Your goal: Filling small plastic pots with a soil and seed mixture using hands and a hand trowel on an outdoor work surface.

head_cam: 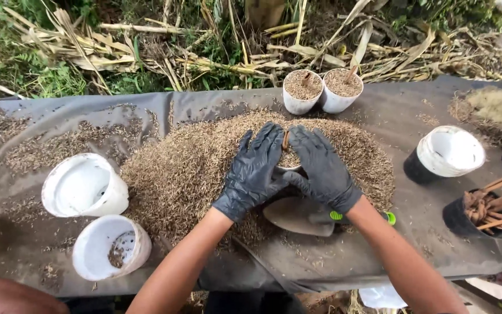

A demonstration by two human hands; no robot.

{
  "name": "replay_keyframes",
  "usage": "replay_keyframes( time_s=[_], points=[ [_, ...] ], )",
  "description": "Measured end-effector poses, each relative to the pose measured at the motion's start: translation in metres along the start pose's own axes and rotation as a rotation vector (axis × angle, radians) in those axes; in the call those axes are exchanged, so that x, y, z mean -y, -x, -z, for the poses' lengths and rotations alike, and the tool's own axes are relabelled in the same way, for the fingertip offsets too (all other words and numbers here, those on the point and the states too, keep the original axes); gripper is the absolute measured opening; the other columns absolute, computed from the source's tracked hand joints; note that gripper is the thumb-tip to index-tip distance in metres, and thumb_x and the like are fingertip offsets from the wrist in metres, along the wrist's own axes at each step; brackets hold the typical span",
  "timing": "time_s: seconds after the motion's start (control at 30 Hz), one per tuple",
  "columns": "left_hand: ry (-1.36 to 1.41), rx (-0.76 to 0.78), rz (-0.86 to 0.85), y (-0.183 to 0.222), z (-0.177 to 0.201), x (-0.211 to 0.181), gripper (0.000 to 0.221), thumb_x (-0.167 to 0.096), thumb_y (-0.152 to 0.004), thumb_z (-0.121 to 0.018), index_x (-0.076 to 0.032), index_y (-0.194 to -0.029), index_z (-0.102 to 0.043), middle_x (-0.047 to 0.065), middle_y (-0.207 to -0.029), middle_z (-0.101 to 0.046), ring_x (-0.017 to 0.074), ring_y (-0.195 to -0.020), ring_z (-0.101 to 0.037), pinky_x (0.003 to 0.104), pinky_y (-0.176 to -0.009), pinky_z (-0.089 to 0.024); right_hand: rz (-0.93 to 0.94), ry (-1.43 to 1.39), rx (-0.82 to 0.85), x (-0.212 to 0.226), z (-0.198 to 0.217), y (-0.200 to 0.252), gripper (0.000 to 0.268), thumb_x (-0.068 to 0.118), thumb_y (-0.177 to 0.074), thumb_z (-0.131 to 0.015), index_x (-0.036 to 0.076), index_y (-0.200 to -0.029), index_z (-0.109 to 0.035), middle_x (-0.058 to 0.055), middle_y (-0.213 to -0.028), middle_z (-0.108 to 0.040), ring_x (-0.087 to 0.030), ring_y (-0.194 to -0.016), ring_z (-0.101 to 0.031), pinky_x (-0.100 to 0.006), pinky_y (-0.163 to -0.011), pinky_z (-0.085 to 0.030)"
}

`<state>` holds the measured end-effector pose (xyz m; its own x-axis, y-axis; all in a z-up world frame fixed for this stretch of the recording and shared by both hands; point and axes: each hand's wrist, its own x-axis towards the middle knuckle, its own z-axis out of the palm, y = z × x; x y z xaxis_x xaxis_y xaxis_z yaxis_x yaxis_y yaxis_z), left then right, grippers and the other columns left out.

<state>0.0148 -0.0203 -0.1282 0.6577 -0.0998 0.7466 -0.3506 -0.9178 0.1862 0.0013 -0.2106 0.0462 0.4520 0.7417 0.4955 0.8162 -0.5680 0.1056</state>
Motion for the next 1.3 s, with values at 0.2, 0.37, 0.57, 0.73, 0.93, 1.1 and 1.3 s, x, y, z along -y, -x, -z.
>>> replay_keyframes(
  time_s=[0.2, 0.37, 0.57, 0.73, 0.93, 1.1, 1.3],
  points=[
    [-0.219, -0.129, 0.008, -0.05, 0.095, -0.015, 0.084, -0.062, -0.09, -0.065, -0.031, -0.16, -0.032, 0.003, -0.163, -0.037, 0.0275, -0.156, -0.021, 0.057, -0.127, 0.004, -0.027, -0.133, 0.002, 0.036, 0.077, -0.02, 0.09, 0.061, -0.098, -0.051, -0.003, -0.158, -0.032, -0.026, -0.16, -0.039, -0.047, -0.147, -0.036, -0.058, -0.123, -0.026],
    [0.076, -0.011, 0.129, -0.034, 0.083, -0.033, 0.069, -0.047, -0.102, -0.056, -0.021, -0.16, -0.031, 0.009, -0.15, -0.052, 0.0353, -0.15, -0.033, 0.063, -0.125, -0.001, 0.058, 0.0, -0.023, 0.024, 0.03, 0.0, 0.085, 0.061, -0.095, -0.055, 0.0, -0.153, -0.042, -0.024, -0.148, -0.052, -0.041, -0.141, -0.048, -0.057, -0.123, -0.029],
    [-0.147, -0.2, 0.082, -0.074, 0.166, -0.064, 0.047, -0.025, -0.104, -0.062, -0.023, -0.149, -0.047, 0.002, -0.142, -0.059, 0.0269, -0.145, -0.042, 0.063, -0.122, 0.001, 0.071, 0.028, -0.138, 0.026, 0.019, -0.002, 0.079, 0.059, -0.095, -0.061, 0.001, -0.148, -0.051, -0.022, -0.145, -0.058, -0.04, -0.135, -0.055, -0.056, -0.119, -0.037],
    [-0.336, -0.267, -0.014, -0.085, 0.206, -0.067, 0.059, -0.011, -0.103, -0.063, -0.028, -0.154, -0.041, 0.0, -0.146, -0.056, 0.0203, -0.141, -0.048, 0.056, -0.126, -0.016, 0.029, -0.047, -0.095, 0.015, 0.025, -0.002, 0.08, 0.059, -0.096, -0.06, 0.001, -0.151, -0.049, -0.022, -0.147, -0.056, -0.04, -0.141, -0.05, -0.059, -0.122, -0.031],
    [-0.078, -0.21, -0.061, -0.081, 0.198, -0.061, 0.066, -0.045, -0.105, -0.056, -0.021, -0.161, -0.03, 0.008, -0.161, -0.041, 0.0293, -0.153, -0.031, 0.054, -0.129, -0.015, -0.002, -0.053, 0.14, -0.002, 0.045, -0.024, 0.105, 0.073, -0.091, -0.052, 0.0, -0.162, -0.027, -0.024, -0.167, -0.029, -0.044, -0.154, -0.025, -0.061, -0.123, -0.02],
    [0.012, 0.212, 0.215, -0.069, 0.159, -0.05, 0.075, -0.071, -0.1, -0.041, -0.037, -0.164, -0.02, -0.011, -0.165, -0.034, 0.023, -0.157, -0.021, 0.051, -0.129, 0.003, 0.107, -0.087, 0.188, -0.025, 0.008, -0.021, 0.092, 0.079, -0.09, -0.049, 0.001, -0.139, -0.053, -0.023, -0.146, -0.054, -0.045, -0.146, -0.04, -0.063, -0.123, -0.024],
    [-0.297, -0.027, 0.096, -0.055, 0.116, -0.043, 0.075, -0.068, -0.097, -0.042, -0.032, -0.162, -0.027, -0.002, -0.158, -0.044, 0.0234, -0.155, -0.023, 0.055, -0.126, 0.012, 0.114, -0.128, 0.08, -0.014, 0.016, -0.022, 0.082, 0.063, -0.094, -0.061, 0.002, -0.146, -0.044, -0.026, -0.154, -0.045, -0.046, -0.146, -0.038, -0.063, -0.121, -0.026]
  ],
)
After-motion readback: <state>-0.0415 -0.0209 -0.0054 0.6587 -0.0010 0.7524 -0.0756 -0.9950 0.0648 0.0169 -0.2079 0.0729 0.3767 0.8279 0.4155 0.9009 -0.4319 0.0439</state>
